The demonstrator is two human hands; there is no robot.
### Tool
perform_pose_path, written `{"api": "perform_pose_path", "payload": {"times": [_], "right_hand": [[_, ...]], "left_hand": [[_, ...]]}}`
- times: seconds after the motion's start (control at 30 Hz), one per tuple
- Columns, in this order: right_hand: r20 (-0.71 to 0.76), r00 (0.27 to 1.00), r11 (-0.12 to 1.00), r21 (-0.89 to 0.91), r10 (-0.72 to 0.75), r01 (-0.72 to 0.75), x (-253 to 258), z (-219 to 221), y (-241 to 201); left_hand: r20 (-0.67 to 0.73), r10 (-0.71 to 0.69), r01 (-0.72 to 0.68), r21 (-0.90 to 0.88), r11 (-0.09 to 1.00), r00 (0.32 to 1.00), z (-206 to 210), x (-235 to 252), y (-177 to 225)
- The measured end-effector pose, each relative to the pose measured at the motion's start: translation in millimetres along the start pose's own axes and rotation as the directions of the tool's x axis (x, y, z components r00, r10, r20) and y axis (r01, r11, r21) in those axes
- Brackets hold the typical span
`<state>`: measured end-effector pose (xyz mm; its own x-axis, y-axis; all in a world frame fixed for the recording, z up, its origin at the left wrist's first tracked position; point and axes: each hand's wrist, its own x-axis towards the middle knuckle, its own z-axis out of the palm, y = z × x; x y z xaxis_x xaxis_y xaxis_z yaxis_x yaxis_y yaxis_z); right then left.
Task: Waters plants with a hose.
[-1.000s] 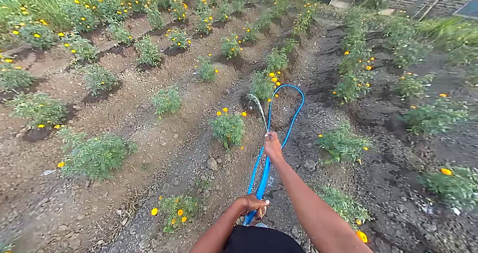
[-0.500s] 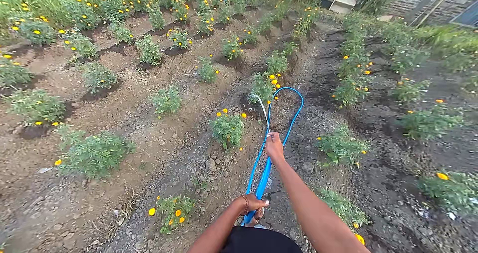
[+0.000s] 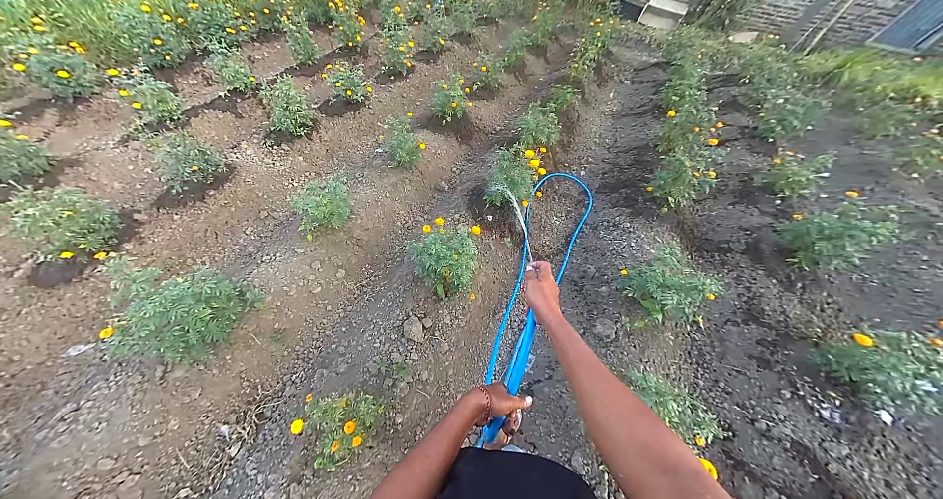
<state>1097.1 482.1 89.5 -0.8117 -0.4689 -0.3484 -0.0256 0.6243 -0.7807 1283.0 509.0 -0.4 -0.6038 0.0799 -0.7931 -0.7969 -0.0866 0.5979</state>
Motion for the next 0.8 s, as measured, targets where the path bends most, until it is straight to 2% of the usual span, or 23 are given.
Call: {"api": "perform_pose_path", "payload": {"times": [0.27, 0.8], "right_hand": [[-0.023, 1.000, 1.000, 0.001, 0.017, -0.017, 2.8, -6.4, 12.3], [-0.045, 0.998, 0.999, -0.014, 0.033, -0.034, 3.8, -12.6, 22.9]], "left_hand": [[0.005, -0.004, 0.004, 0.066, 0.998, 1.000, 4.6, 2.9, 1.2], [0.030, -0.015, 0.013, 0.071, 0.997, 0.999, 11.8, 10.2, 2.1]]}}
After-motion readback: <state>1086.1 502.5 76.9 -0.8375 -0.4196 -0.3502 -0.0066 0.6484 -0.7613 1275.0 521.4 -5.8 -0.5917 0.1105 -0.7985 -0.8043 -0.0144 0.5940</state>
